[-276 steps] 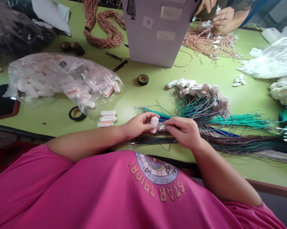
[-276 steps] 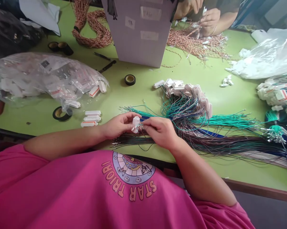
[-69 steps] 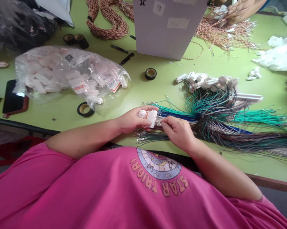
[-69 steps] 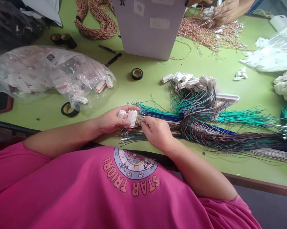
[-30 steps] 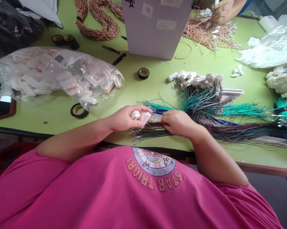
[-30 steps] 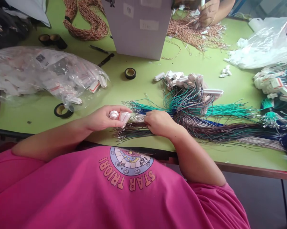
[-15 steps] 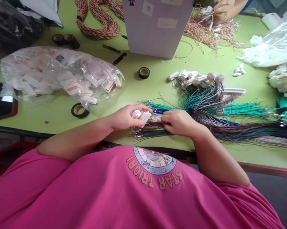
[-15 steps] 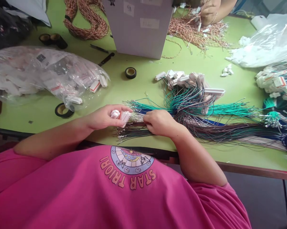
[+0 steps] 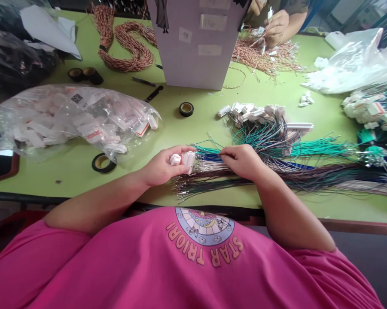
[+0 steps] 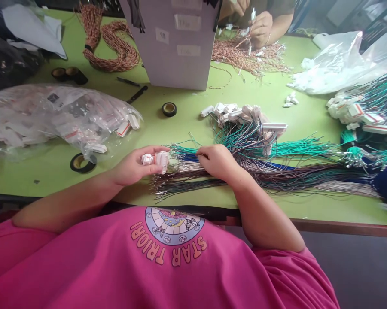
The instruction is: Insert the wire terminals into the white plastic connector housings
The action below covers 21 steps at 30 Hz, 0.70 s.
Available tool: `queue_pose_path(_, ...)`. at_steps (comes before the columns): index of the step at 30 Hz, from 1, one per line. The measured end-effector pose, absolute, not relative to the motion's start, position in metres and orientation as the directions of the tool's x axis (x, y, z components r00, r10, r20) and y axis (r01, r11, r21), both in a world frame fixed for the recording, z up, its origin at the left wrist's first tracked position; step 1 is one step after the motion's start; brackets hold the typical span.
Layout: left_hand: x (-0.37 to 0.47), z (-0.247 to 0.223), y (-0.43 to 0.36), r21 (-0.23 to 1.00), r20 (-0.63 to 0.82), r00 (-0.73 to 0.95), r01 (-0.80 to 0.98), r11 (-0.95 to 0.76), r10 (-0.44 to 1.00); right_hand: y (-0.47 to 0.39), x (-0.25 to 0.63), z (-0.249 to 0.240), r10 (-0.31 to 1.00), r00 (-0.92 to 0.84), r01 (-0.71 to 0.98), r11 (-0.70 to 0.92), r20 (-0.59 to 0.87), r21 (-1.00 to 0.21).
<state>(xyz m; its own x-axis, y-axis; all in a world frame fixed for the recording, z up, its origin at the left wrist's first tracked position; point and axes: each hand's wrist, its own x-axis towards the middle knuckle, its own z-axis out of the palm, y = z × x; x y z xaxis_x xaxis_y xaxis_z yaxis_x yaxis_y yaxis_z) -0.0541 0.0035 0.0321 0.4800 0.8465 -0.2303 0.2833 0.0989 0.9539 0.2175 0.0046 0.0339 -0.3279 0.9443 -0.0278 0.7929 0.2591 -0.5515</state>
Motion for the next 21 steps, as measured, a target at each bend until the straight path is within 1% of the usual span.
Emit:
queue_pose_path(2, -0.051, 0.03, 0.003, 0.956, -0.267, 0.486, 0.242, 0.165, 0.832, 0.002, 0.216, 0.034, 0.972, -0.23, 0.726, 0.208, 0.054, -0.655)
queue_pose_path(3, -0.049, 0.028, 0.002, 0.955, -0.287, 0.488, 0.21, 0.209, 0.824, -0.001, 0.214, 0.035, 0.976, -0.194, 0.682, 0.208, 0.101, -0.701)
queue_pose_path(4, -0.047, 0.027, 0.002, 0.951, -0.308, 0.491, 0.173, 0.255, 0.815, -0.004, 0.211, 0.037, 0.969, -0.2, 0.633, 0.241, 0.146, -0.735)
queue_pose_path(5, -0.045, 0.025, 0.002, 0.944, -0.327, 0.495, 0.135, 0.301, 0.805, -0.009, 0.208, 0.039, 0.948, -0.253, 0.582, 0.307, 0.191, -0.753)
queue_pose_path(6, -0.044, 0.022, 0.001, 0.934, -0.344, 0.503, 0.1, 0.342, 0.793, -0.013, 0.204, 0.04, 0.908, -0.347, 0.52, 0.395, 0.236, -0.757)
queue_pose_path(8, -0.041, 0.017, 0.0, 0.914, -0.362, 0.526, 0.037, 0.404, 0.77, -0.021, 0.196, 0.041, 0.776, -0.551, 0.377, 0.561, 0.309, -0.737)
queue_pose_path(9, -0.04, 0.015, 0.0, 0.905, -0.364, 0.537, 0.011, 0.425, 0.761, -0.024, 0.192, 0.04, 0.716, -0.615, 0.319, 0.609, 0.33, -0.726)
queue_pose_path(10, -0.039, 0.013, 0.0, 0.898, -0.362, 0.548, -0.014, 0.441, 0.754, -0.026, 0.189, 0.039, 0.69, -0.637, 0.29, 0.628, 0.344, -0.722)
queue_pose_path(12, -0.038, 0.011, -0.001, 0.881, -0.358, 0.57, -0.056, 0.47, 0.74, -0.027, 0.185, 0.034, 0.736, -0.584, 0.327, 0.6, 0.343, -0.73)
queue_pose_path(15, -0.038, 0.01, -0.002, 0.858, -0.362, 0.581, -0.097, 0.504, 0.729, -0.026, 0.183, 0.027, 0.845, -0.443, 0.476, 0.505, 0.3, -0.72)
queue_pose_path(17, -0.037, 0.009, -0.003, 0.855, -0.357, 0.571, -0.117, 0.505, 0.739, -0.026, 0.182, 0.026, 0.861, -0.424, 0.547, 0.49, 0.28, -0.678)
queue_pose_path(21, -0.038, 0.006, -0.002, 0.869, -0.332, 0.555, -0.135, 0.476, 0.763, -0.03, 0.183, 0.026, 0.837, -0.463, 0.635, 0.543, 0.292, -0.549)
